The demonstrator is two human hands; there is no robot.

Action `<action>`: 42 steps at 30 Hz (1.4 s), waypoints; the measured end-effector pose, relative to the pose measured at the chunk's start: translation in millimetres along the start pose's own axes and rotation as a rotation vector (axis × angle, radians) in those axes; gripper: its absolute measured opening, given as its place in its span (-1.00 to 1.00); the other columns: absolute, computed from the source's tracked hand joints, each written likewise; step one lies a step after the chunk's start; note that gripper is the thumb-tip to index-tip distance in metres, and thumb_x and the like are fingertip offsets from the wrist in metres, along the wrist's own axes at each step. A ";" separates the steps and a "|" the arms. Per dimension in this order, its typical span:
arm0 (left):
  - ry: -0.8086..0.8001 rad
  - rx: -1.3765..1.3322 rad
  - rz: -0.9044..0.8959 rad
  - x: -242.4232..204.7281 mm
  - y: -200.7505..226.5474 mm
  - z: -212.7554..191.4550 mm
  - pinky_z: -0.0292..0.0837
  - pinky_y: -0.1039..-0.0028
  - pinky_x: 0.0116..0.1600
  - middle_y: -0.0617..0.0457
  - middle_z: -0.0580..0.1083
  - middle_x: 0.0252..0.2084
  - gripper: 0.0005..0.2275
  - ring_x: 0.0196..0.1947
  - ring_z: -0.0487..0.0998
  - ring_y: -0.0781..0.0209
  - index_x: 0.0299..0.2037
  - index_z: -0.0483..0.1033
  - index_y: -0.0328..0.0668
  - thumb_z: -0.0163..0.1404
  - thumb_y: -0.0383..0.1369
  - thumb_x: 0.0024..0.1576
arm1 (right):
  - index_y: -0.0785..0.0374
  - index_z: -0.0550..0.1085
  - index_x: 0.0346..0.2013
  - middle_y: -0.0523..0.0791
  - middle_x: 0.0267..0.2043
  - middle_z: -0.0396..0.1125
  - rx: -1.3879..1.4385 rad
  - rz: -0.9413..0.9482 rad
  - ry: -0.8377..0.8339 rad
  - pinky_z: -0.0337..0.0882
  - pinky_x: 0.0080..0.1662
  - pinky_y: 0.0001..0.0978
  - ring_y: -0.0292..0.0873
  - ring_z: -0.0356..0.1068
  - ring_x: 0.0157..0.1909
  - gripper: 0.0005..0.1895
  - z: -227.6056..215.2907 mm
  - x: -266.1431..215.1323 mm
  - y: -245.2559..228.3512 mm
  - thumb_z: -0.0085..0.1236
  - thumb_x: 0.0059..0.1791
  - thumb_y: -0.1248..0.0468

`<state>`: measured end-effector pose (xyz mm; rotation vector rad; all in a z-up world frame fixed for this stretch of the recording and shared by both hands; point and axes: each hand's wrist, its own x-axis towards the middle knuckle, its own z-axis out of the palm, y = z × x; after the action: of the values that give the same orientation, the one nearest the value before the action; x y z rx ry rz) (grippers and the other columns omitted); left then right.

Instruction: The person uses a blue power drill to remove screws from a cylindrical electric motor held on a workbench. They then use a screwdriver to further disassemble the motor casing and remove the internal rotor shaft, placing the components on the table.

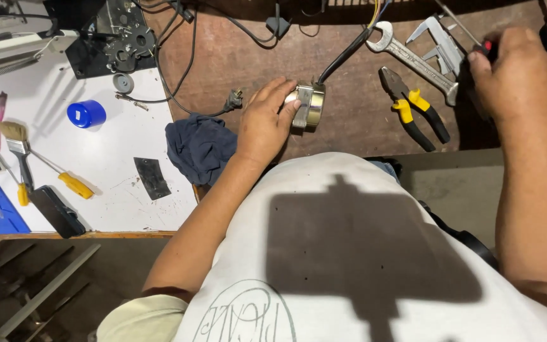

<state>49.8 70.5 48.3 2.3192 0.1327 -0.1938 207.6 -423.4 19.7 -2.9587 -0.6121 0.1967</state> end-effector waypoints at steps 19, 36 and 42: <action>0.126 -0.337 -0.323 8.6 31.1 14.5 0.37 0.08 0.66 -0.11 0.58 0.55 -0.68 0.58 0.57 -0.06 0.28 0.74 0.00 0.19 -0.10 0.44 | -0.01 0.58 0.60 -0.06 0.35 0.52 0.630 -0.193 -0.502 0.63 0.10 0.18 -0.02 0.59 -0.28 -0.43 -54.5 -35.1 -125.3 0.08 0.32 -0.07; 0.246 -0.368 -0.258 1.0 27.5 32.6 0.36 -0.10 0.68 -0.19 0.58 0.53 -0.69 0.61 0.48 -0.31 0.35 0.75 -0.06 0.38 -0.28 0.43 | -0.15 0.80 0.31 -0.28 0.15 0.66 0.579 -0.159 -0.148 0.67 0.10 -0.24 -0.03 0.69 0.14 -0.63 -29.4 -48.9 -134.0 0.56 0.18 0.08; 0.247 -0.368 -0.247 0.6 27.0 33.4 0.36 -0.12 0.69 -0.19 0.57 0.53 -0.69 0.62 0.47 -0.32 0.36 0.73 -0.08 0.36 -0.29 0.44 | -0.10 0.81 0.30 -0.25 0.17 0.67 0.605 -0.156 -0.147 0.68 0.10 -0.19 0.01 0.70 0.15 -0.63 -31.8 -49.7 -135.1 0.58 0.17 0.12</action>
<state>51.2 27.7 44.8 1.9467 0.5349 -0.0022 114.8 -322.8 74.7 -2.3197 -0.6555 0.4892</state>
